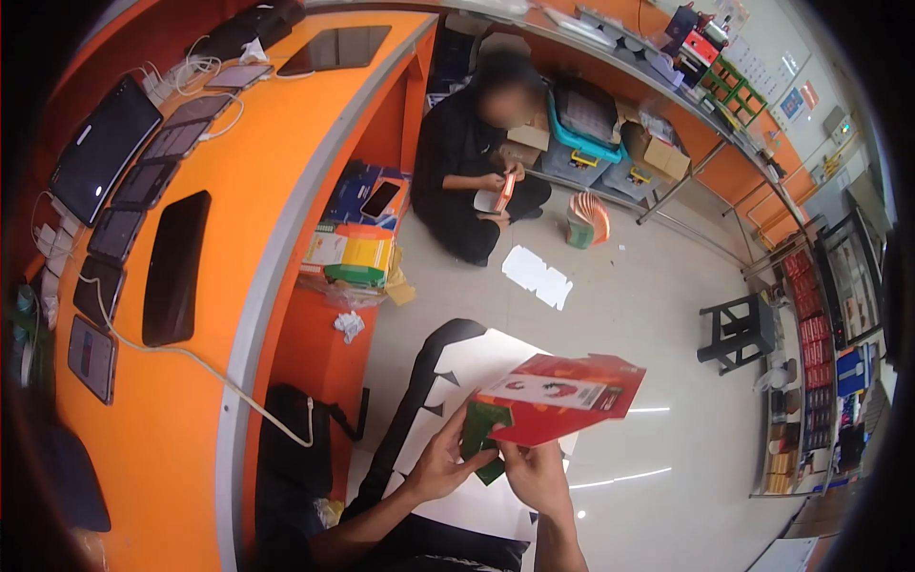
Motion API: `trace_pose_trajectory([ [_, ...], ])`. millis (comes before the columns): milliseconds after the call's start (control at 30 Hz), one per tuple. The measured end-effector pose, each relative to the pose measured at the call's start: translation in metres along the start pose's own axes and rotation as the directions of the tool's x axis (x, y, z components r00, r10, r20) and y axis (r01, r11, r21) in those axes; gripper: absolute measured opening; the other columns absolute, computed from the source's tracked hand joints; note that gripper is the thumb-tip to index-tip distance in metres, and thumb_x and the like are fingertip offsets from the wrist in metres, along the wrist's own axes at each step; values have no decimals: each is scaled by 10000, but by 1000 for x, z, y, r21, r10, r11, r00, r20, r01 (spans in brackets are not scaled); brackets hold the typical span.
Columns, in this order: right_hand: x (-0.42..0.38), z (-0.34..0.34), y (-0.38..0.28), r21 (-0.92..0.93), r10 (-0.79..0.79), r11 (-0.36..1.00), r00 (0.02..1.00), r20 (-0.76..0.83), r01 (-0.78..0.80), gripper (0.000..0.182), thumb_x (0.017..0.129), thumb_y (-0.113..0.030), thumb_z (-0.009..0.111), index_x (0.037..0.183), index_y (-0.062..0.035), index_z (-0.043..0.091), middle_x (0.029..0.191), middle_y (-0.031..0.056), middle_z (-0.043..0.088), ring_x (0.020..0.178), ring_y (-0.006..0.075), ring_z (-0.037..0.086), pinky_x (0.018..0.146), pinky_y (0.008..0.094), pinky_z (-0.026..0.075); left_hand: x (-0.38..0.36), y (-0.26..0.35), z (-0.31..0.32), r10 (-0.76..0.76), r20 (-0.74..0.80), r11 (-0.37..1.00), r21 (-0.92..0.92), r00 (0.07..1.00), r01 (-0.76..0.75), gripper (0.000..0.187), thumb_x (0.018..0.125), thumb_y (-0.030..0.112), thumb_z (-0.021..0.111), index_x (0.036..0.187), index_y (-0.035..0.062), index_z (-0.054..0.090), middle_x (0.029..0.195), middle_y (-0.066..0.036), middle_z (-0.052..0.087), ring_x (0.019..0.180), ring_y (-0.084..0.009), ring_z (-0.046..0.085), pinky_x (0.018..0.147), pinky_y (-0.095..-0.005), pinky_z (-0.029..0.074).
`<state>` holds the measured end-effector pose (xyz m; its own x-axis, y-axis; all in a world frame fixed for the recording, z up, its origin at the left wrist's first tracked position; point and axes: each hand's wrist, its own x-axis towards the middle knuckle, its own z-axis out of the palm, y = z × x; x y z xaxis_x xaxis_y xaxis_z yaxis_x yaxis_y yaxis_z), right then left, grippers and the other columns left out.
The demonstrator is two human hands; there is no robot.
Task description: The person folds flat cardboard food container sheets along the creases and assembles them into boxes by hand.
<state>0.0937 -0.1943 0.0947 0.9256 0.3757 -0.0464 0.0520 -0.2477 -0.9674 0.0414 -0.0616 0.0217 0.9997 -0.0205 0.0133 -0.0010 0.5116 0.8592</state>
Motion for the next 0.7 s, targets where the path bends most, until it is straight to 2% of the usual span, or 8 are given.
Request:
trace_pose_trajectory([
  [67, -2, -1, -2, -102, 25, 995, 998, 50, -20, 220, 833, 41, 627, 1048, -1, 643, 1081, 193, 621, 949, 361, 618, 801, 418, 501, -2, 0, -2, 11, -2, 1000, 14, 1000, -11, 828, 898, -59, 644, 1548, 21, 138, 1453, -132, 406, 1324, -188, 432, 1090, -325, 389],
  [100, -3, -2, -1, -224, -79, 971, 996, 41, 86, 254, 799, 43, 649, 1046, -17, 651, 1102, 200, 621, 970, 383, 614, 798, 436, 502, -3, 1, -2, 3, -15, 999, 34, 1000, -2, 814, 905, -42, 644, 1546, 18, 144, 1444, -131, 416, 1310, -184, 445, 1075, -318, 398],
  [133, -2, -3, -3, -228, -83, 970, 996, 36, 89, 254, 799, 43, 649, 1046, -17, 651, 1102, 200, 621, 970, 383, 614, 798, 436, 502, -4, 0, -2, -7, -26, 999, 52, 1000, 8, 802, 913, -24, 644, 1543, 14, 151, 1435, -130, 426, 1295, -180, 458, 1061, -311, 408],
  [200, -2, -2, -16, -448, -239, 867, 971, 7, 217, 275, 772, 41, 673, 1039, -24, 658, 1092, 201, 632, 972, 405, 610, 804, 452, 498, -5, -4, -1, -5, -37, 998, 57, 999, 8, 796, 918, -8, 645, 1543, 15, 152, 1427, -130, 435, 1279, -175, 471, 1046, -307, 416],
  [333, 1, -3, -32, -445, -275, 866, 960, -47, 226, 303, 724, 54, 698, 1018, -8, 661, 1018, 194, 666, 919, 408, 636, 783, 451, 503, -5, -8, -4, -5, -46, 987, 161, 999, 12, 773, 928, 21, 644, 1537, 11, 168, 1401, -127, 461, 1246, -166, 499, 1029, -305, 429],
  [467, 0, -1, -34, -461, -240, 863, 971, -16, 206, 294, 713, 54, 695, 1001, 0, 666, 953, 196, 681, 838, 390, 664, 727, 429, 522, -5, -7, -5, 9, -47, 985, 172, 999, -1, 764, 923, 1, 642, 1531, 8, 179, 1387, -126, 473, 1238, -168, 512, 1028, -308, 432],
  [567, -2, 4, -33, -458, -148, 883, 987, -64, 103, 296, 711, 40, 697, 1002, -5, 671, 945, 192, 688, 812, 382, 674, 714, 424, 529, -5, -4, -4, 29, -53, 991, 130, 998, -22, 767, 916, -22, 640, 1529, 13, 181, 1383, -131, 474, 1254, -179, 503, 1042, -314, 424],
  [700, 2, 2, -31, -342, -158, 933, 982, -100, 116, 316, 705, 20, 721, 1017, -11, 679, 966, 189, 690, 860, 373, 674, 759, 425, 526, -4, -2, -2, 48, -53, 996, 74, 997, -44, 814, 906, -42, 641, 1545, 32, 143, 1399, -136, 458, 1279, -193, 483, 1069, -325, 405],
])
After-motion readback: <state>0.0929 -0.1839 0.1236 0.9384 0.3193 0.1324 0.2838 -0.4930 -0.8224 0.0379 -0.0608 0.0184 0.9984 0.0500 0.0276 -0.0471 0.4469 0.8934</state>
